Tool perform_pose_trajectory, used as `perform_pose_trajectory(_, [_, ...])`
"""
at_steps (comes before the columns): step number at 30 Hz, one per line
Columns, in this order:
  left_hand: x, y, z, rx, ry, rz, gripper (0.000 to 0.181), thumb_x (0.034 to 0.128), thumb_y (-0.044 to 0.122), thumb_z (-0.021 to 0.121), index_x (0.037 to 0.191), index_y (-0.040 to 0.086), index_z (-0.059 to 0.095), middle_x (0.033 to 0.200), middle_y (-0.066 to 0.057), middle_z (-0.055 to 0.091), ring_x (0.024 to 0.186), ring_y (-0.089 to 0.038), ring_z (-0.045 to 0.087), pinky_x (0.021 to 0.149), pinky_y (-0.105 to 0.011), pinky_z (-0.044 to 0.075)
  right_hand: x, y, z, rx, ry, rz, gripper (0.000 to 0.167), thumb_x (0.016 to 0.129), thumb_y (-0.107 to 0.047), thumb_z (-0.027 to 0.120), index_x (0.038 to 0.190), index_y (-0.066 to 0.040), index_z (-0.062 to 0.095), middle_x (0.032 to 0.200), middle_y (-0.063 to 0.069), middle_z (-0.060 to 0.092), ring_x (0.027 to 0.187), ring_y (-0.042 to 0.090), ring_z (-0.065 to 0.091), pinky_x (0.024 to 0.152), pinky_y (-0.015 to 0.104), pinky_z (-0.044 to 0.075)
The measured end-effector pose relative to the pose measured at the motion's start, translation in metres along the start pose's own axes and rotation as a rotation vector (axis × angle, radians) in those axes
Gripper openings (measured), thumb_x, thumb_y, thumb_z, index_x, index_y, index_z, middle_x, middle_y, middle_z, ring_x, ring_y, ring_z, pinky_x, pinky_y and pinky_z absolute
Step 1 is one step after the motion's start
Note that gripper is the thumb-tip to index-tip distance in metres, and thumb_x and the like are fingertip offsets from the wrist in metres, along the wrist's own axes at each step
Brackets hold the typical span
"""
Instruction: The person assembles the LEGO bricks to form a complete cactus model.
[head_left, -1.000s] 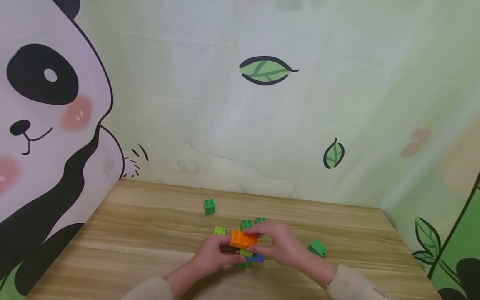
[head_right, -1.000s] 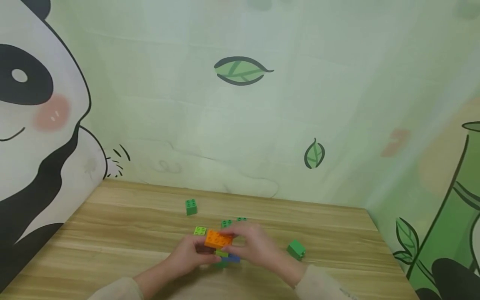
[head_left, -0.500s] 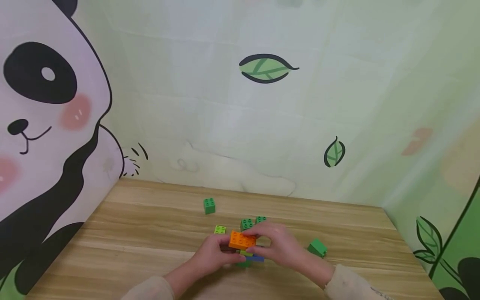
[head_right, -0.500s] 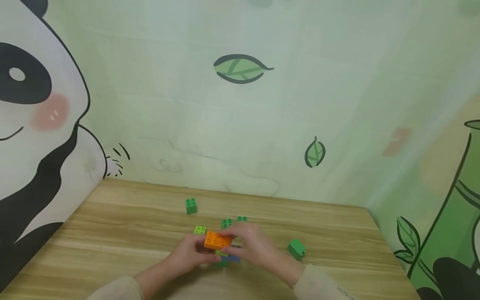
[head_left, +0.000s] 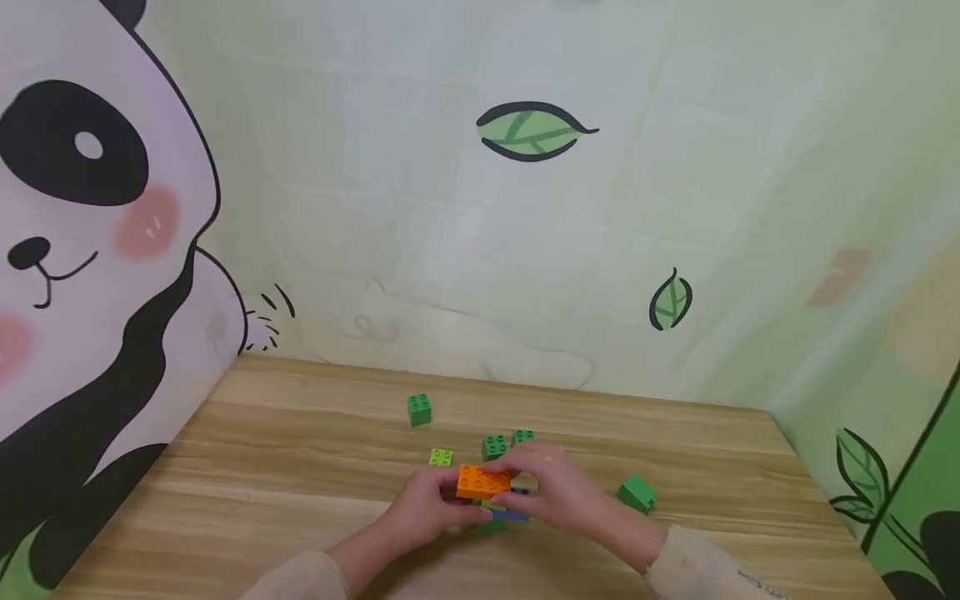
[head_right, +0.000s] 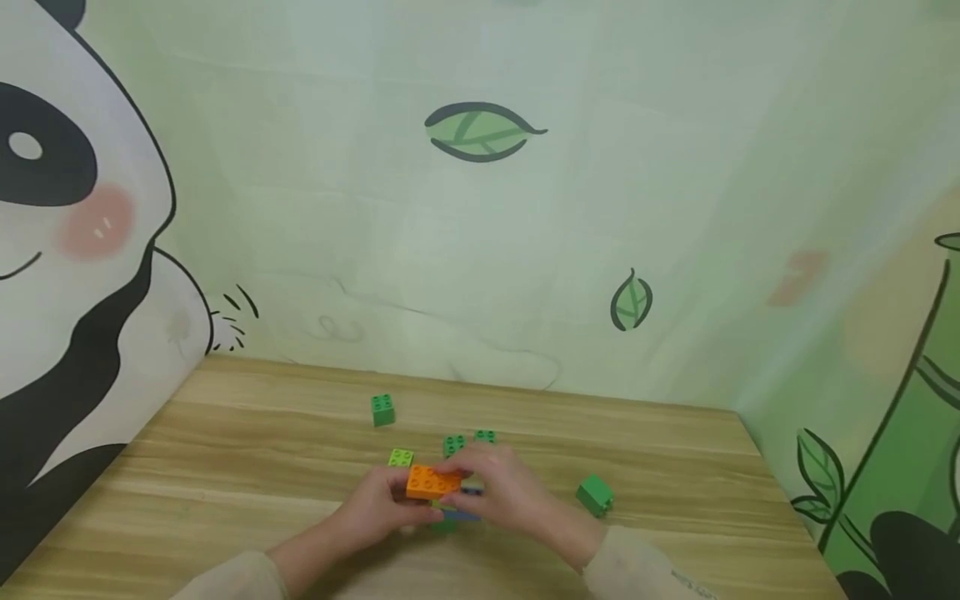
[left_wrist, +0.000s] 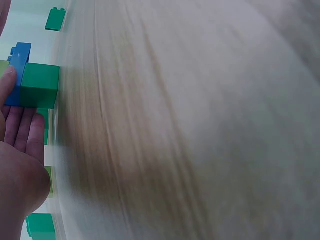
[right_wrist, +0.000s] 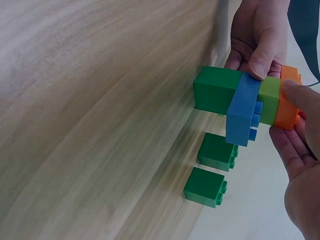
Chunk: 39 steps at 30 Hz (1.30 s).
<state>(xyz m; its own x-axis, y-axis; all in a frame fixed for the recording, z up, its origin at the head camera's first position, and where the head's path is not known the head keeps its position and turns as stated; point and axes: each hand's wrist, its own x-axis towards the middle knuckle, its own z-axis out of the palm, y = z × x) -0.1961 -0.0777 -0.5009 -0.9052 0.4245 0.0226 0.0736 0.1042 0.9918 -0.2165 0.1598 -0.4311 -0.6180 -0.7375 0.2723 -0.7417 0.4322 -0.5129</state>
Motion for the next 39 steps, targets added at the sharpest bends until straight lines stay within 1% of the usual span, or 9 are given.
perform_pose_trajectory(6, [0.001,0.001,0.000,-0.006,0.005,0.002,0.036,0.0912,0.011,0.087,0.125,0.006,0.076,0.120,-0.009,0.079,0.104,-0.015,0.075,0.089,-0.027,0.064,-0.002,0.000,0.003,-0.013,0.037,0.004,0.032,0.093,-0.017,0.086,0.123,-0.012,0.077,0.118,0.001,0.079,0.100,0.007,0.070,0.088,0.029,0.064])
perform_pose_trajectory(10, [0.000,0.001,0.000,0.001,0.013,0.000,0.037,0.0906,0.011,0.087,0.126,0.006,0.076,0.120,-0.009,0.079,0.104,-0.015,0.075,0.088,-0.026,0.064,-0.004,0.001,0.010,-0.026,0.107,-0.010,0.035,0.090,-0.015,0.088,0.123,-0.010,0.077,0.118,0.003,0.079,0.101,0.012,0.074,0.090,0.028,0.064])
perform_pose_trajectory(13, [0.001,0.001,0.000,0.012,0.019,0.002,0.037,0.0905,0.011,0.087,0.125,0.006,0.076,0.120,-0.009,0.079,0.104,-0.016,0.075,0.088,-0.026,0.064,-0.006,0.003,0.016,-0.010,0.156,-0.026,0.038,0.087,-0.013,0.090,0.123,-0.008,0.077,0.117,0.005,0.080,0.102,0.015,0.075,0.089,0.028,0.064])
perform_pose_trajectory(19, [0.002,-0.001,-0.001,0.021,0.031,0.008,0.037,0.0896,0.010,0.088,0.125,0.005,0.076,0.120,-0.010,0.078,0.104,-0.016,0.075,0.087,-0.026,0.064,-0.007,0.006,0.022,-0.010,0.207,-0.050,0.040,0.084,-0.013,0.092,0.121,-0.007,0.077,0.117,0.006,0.080,0.101,0.016,0.076,0.089,0.027,0.065])
perform_pose_trajectory(23, [0.002,-0.001,-0.001,0.016,0.030,0.003,0.037,0.0895,0.010,0.088,0.125,0.005,0.076,0.119,-0.010,0.079,0.101,-0.014,0.075,0.086,-0.026,0.065,-0.008,0.007,0.024,-0.014,0.213,-0.048,0.041,0.085,-0.014,0.091,0.123,-0.007,0.077,0.118,0.006,0.079,0.102,0.017,0.076,0.089,0.027,0.064])
perform_pose_trajectory(28, [0.003,-0.001,-0.001,0.009,0.010,0.015,0.037,0.0894,0.009,0.088,0.124,0.005,0.077,0.119,-0.010,0.079,0.103,-0.015,0.075,0.087,-0.026,0.064,-0.011,0.006,0.023,0.003,0.214,-0.033,0.040,0.086,-0.014,0.090,0.123,-0.007,0.076,0.117,0.006,0.079,0.103,0.018,0.076,0.089,0.027,0.064])
perform_pose_trajectory(33, [0.003,0.000,-0.001,0.014,-0.001,0.019,0.037,0.0891,0.008,0.088,0.124,0.005,0.077,0.119,-0.010,0.079,0.105,-0.017,0.076,0.089,-0.026,0.064,-0.012,0.003,0.021,0.010,0.189,-0.002,0.040,0.089,-0.016,0.089,0.125,-0.009,0.075,0.119,0.005,0.078,0.104,0.016,0.075,0.091,0.029,0.064])
perform_pose_trajectory(35, [0.002,-0.001,-0.001,0.011,-0.004,0.015,0.038,0.0892,0.008,0.088,0.125,0.006,0.076,0.120,-0.010,0.079,0.106,-0.018,0.076,0.090,-0.026,0.064,-0.012,0.002,0.021,0.016,0.179,0.014,0.041,0.089,-0.017,0.088,0.127,-0.009,0.074,0.121,0.006,0.078,0.105,0.016,0.075,0.091,0.030,0.064])
perform_pose_trajectory(39, [0.002,-0.001,-0.001,0.003,-0.010,0.013,0.039,0.0896,0.008,0.087,0.126,0.005,0.076,0.122,-0.011,0.078,0.108,-0.019,0.076,0.091,-0.027,0.064,-0.014,0.000,0.020,0.068,0.175,0.056,0.045,0.090,-0.017,0.088,0.130,-0.007,0.072,0.126,0.012,0.076,0.107,0.019,0.075,0.093,0.034,0.065])
